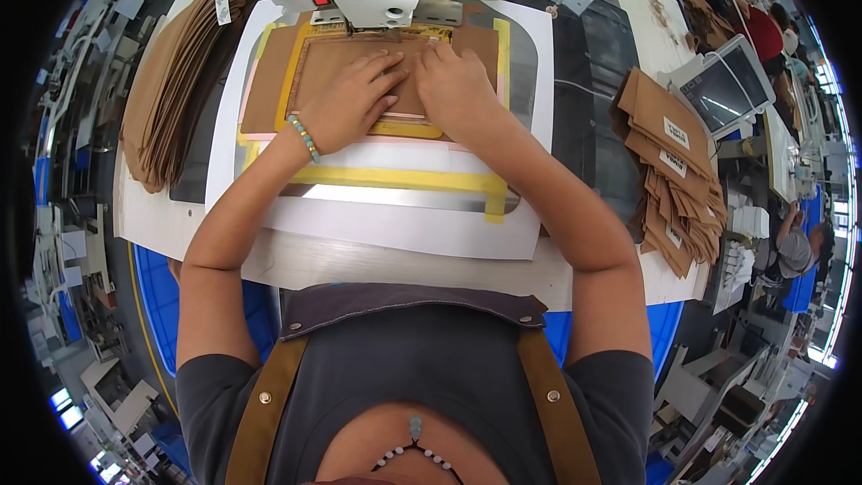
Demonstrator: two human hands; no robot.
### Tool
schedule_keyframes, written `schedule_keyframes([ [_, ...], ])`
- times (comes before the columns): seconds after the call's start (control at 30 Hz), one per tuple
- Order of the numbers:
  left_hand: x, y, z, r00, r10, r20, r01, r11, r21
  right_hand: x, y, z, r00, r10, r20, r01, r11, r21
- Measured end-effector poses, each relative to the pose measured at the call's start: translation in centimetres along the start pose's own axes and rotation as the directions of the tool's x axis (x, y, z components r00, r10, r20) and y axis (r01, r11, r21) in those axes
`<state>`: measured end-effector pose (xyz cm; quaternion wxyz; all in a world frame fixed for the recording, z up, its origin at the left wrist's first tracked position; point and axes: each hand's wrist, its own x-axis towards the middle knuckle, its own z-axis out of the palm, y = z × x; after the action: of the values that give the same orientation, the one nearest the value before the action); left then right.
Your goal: The recorder uses an industrial sewing machine to sew patterns onto leather panels.
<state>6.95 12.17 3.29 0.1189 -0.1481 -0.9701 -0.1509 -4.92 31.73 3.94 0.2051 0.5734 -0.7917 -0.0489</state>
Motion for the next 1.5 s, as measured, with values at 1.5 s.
schedule_keyframes([
  [1.5,-3.6,-5.5,-3.3,0.978,0.16,0.137,-0.108,0.94,-0.323,-1.6,-3.0,-2.0,0.962,-0.185,-0.203,0.253,0.884,0.394],
])
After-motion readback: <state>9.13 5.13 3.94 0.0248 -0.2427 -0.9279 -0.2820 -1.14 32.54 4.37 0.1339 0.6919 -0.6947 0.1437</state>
